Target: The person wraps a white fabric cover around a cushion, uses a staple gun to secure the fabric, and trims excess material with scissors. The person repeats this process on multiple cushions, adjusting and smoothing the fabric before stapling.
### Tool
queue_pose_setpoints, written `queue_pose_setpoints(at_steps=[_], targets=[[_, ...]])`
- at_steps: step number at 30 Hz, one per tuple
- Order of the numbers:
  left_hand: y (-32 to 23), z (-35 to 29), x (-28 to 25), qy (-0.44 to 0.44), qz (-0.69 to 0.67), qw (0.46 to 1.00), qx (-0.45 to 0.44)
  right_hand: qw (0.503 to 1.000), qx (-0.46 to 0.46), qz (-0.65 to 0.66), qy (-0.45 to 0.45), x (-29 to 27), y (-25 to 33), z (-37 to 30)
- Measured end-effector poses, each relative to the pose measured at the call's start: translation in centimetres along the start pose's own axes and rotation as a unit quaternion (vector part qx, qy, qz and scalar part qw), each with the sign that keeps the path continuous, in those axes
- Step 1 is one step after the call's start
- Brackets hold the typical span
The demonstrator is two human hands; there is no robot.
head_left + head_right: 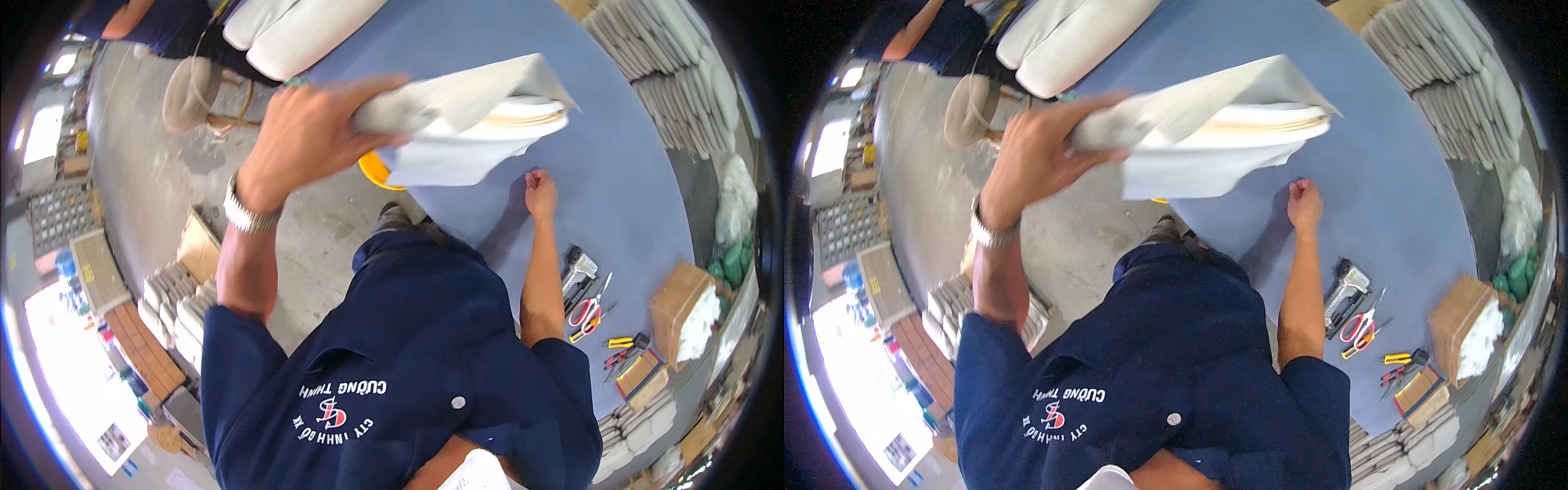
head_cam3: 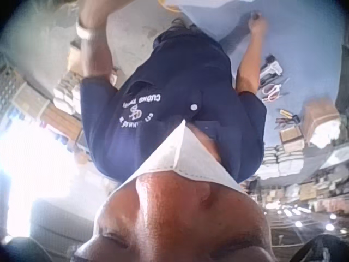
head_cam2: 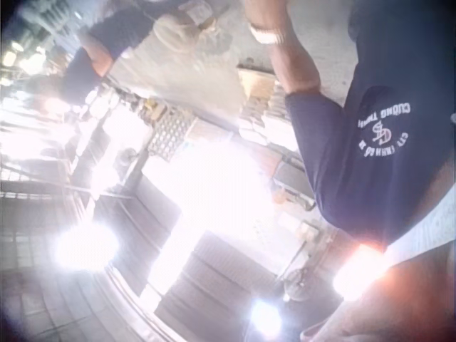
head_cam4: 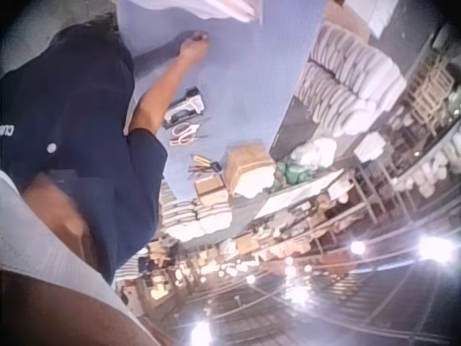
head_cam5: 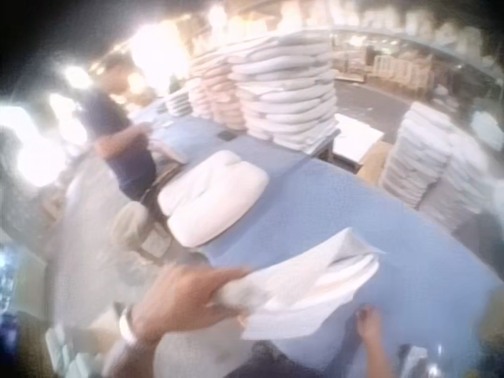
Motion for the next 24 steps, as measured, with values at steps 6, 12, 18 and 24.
queue_pose_setpoints(at_steps=[6, 12, 18, 24], targets=[[-1.3, 5.8, 0.3, -0.151, 0.028, 0.987, 0.038, 0.903, 0.098, 0.28, 0.31, 5.9, 11.4, -9.9], [-1.7, 1.3, 1.2, -0.09, -0.017, 0.992, 0.09, 0.91, -0.007, 0.144, 0.388, 17.3, 12.3, -17.2], [2.5, -5.3, 5.6, -0.114, -0.112, 0.985, 0.063, 0.969, -0.049, 0.197, 0.144, 24.6, 11.7, -15.6], [5.3, -11.8, 10.5, -0.04, -0.151, 0.987, 0.039, 0.979, 0.085, 0.133, 0.131, 18.9, 13.1, -20.5]])
Point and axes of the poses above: each hand's wrist, its own z-axis towards the middle knuckle, its own x-axis out of the palm, y = z × x, the point moved 2 cm from there along z, towards the middle knuckle, and after that the axes turned 14 degrees about z, right-handed, at the moved point
